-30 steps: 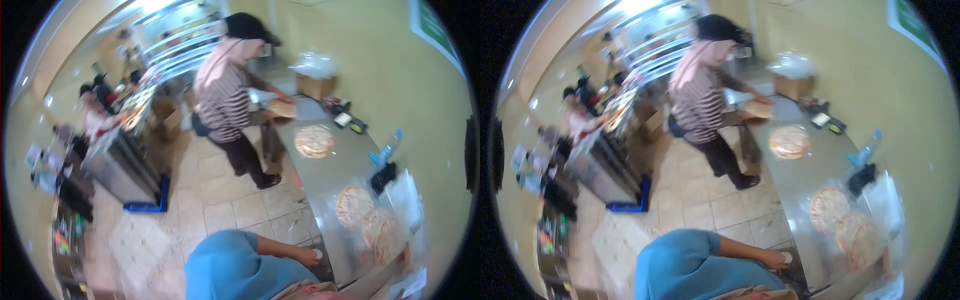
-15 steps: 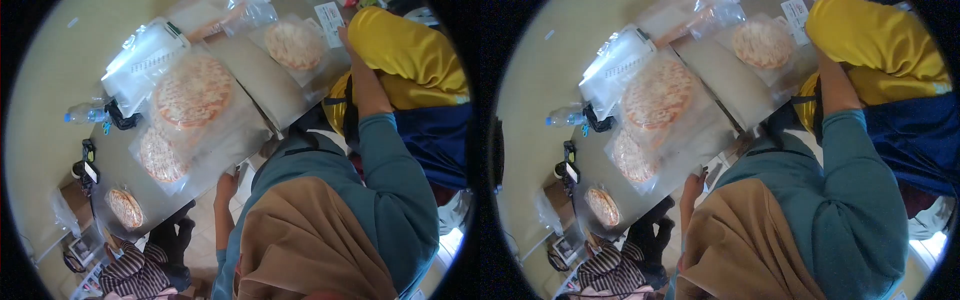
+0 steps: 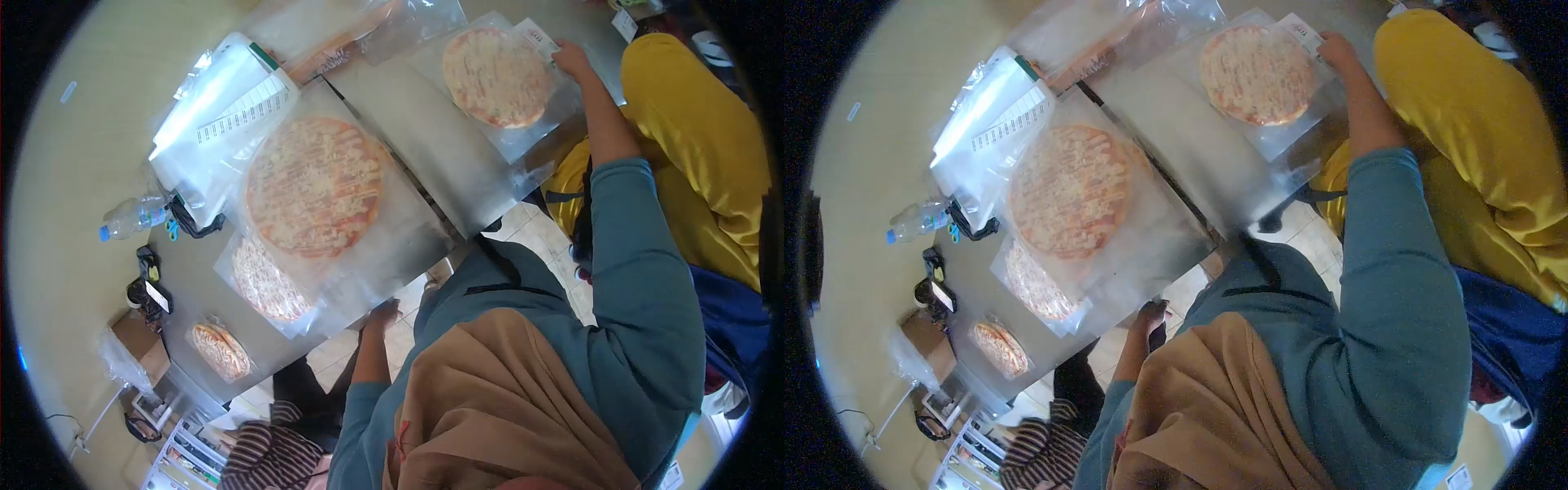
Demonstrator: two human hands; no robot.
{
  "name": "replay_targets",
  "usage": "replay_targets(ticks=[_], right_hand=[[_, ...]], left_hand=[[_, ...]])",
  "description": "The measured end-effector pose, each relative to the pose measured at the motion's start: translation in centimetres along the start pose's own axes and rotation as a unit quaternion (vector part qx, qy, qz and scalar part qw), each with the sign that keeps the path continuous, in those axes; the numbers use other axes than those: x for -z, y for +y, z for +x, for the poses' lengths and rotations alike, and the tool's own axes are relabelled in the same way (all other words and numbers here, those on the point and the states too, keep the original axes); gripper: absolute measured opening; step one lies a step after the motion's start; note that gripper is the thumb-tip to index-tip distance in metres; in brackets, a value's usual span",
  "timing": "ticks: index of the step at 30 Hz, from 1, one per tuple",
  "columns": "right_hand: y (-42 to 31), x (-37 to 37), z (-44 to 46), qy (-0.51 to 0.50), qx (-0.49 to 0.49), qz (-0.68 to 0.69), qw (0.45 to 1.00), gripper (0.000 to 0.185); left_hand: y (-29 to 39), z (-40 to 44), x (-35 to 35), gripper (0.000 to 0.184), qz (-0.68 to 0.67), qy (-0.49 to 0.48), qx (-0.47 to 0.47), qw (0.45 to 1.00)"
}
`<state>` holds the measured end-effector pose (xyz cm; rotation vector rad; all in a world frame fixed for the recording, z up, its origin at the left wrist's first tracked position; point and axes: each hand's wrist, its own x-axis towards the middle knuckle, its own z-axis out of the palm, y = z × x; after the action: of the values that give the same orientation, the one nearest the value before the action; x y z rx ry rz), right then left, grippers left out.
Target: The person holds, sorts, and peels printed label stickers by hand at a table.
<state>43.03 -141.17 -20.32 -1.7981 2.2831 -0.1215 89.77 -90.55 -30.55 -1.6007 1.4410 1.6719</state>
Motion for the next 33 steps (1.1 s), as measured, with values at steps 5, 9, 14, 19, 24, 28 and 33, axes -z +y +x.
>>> replay_targets(ticks=[5,9,14,19,24,28,33], right_hand=[[-1.3,-1.6,-1.2,0.017,0.007,-0.085,0.996,0.041],[-5.2,1.6,-5.6,0.153,-0.079,0.065,0.983,0.039],[-12.2,3.4,-19.4,0.317,0.144,0.238,0.907,0.026],[-14.6,0.9,-38.0,0.022,0.209,0.33,0.92,0.02],[-8.9,-5.7,-51.9,-0.291,0.126,0.116,0.941,0.041],[-5.7,-6.0,-60.0,-0.207,0.03,0.233,0.95,0.05],[-2.1,-2.9,-66.3,-0.074,-0.068,0.547,0.831,0.038]], left_hand=[[2.2,-0.3,1.8,0.031,-0.41,0.069,0.019,0.909],[2.2,-0.1,3.0,0.032,-0.324,-0.021,0.09,0.941],[3.8,-0.4,4.4,0.043,-0.064,0.004,-0.127,0.99],[-3.7,8.2,0.5,0.059,-0.065,-0.019,-0.044,0.997],[4.6,4.0,2.9,0.052,0.117,-0.038,-0.19,0.974],[14.6,-6.5,2.1,0.044,0.201,-0.02,-0.319,0.926],[25.0,-11.9,-2.9,0.036,0.022,-0.202,-0.353,0.913]])
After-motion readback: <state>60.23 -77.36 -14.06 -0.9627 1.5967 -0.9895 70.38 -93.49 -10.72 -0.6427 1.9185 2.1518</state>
